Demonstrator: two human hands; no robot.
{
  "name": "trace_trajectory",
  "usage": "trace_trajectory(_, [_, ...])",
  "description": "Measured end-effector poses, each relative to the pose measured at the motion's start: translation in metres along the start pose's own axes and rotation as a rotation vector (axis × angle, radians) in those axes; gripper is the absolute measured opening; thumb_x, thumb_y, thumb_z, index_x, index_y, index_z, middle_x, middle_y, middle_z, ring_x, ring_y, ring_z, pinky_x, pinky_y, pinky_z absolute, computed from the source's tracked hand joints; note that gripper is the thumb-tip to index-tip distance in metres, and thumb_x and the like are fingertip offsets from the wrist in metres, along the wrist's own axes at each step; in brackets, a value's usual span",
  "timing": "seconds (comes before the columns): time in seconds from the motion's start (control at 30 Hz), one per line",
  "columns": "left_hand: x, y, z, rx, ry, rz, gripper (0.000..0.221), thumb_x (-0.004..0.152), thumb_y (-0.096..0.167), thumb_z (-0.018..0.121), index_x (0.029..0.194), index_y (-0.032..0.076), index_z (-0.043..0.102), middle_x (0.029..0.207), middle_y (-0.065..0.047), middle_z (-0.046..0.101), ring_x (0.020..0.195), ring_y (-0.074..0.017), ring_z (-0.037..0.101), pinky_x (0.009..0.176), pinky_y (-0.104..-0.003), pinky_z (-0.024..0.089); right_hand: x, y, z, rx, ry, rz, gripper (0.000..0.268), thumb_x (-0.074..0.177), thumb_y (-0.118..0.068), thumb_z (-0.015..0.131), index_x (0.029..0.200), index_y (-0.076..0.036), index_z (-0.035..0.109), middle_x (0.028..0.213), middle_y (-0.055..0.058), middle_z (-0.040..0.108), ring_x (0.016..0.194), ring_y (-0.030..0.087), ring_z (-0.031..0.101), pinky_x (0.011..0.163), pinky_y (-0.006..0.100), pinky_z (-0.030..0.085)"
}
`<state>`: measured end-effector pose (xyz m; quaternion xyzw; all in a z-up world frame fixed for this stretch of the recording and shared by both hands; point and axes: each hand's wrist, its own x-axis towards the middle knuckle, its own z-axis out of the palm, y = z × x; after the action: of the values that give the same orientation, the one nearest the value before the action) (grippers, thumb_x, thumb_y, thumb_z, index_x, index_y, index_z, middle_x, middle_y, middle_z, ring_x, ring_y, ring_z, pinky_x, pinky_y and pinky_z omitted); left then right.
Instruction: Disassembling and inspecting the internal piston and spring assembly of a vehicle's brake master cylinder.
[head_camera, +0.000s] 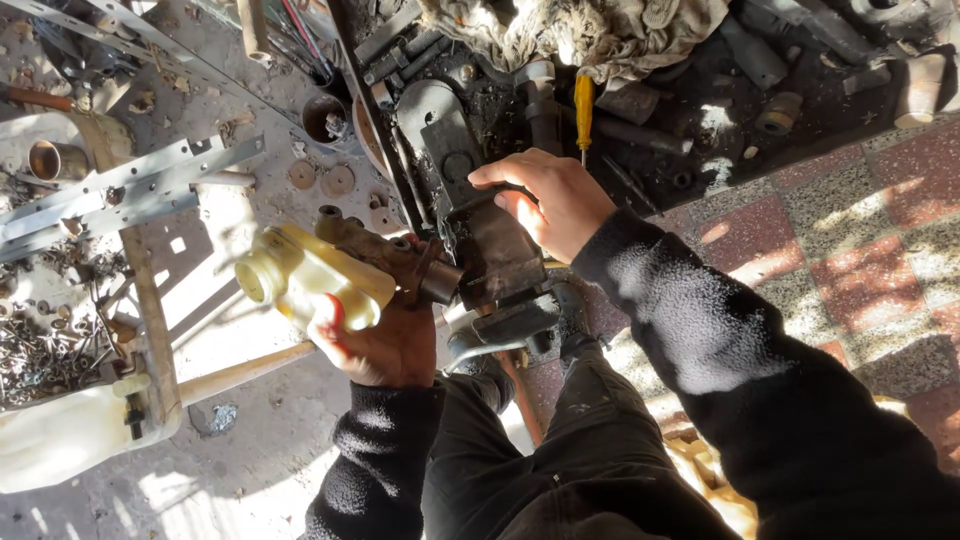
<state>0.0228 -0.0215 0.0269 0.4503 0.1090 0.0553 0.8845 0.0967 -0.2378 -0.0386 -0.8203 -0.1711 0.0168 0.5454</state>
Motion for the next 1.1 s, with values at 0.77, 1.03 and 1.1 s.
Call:
trace_trajectory(0.77, [-0.004, 0.025, 0.039, -0.202, 0.082, -0.231, 0.079, 0.082, 0.057, 0.072, 0.15, 0.024, 0.052, 0.133, -0.008, 0.063, 0.127, -0.0338, 0.057, 0.115, -0.058, 0.042, -0.061, -0.093, 0.03, -0.065, 0.364, -0.053, 0.026, 0.083, -0.018, 0.087, 0.103, -0.007, 0.075, 0.088, 0.004, 0.062, 0.084, 0.019, 0.055, 0.067, 0.033, 0.05])
trace_trajectory(1.03, [-0.012, 0.034, 0.061, -0.199, 0.045, -0.194, 0.079, 0.085, 0.055, 0.071, 0.153, 0.022, 0.049, 0.133, -0.005, 0.063, 0.128, -0.034, 0.058, 0.116, -0.06, 0.043, -0.064, -0.111, 0.019, -0.063, 0.349, 0.052, 0.024, 0.082, -0.016, 0.087, 0.101, -0.005, 0.077, 0.079, 0.002, 0.061, 0.077, 0.017, 0.056, 0.062, 0.033, 0.05])
trace_trajectory(1.1, [-0.014, 0.036, 0.067, -0.147, 0.034, -0.17, 0.081, 0.085, 0.054, 0.071, 0.155, 0.02, 0.048, 0.13, -0.005, 0.064, 0.125, -0.0335, 0.06, 0.114, -0.058, 0.044, -0.064, -0.115, 0.017, -0.068, 0.377, 0.066, 0.025, 0.078, -0.015, 0.086, 0.098, -0.005, 0.076, 0.08, 0.002, 0.061, 0.078, 0.017, 0.057, 0.064, 0.033, 0.051])
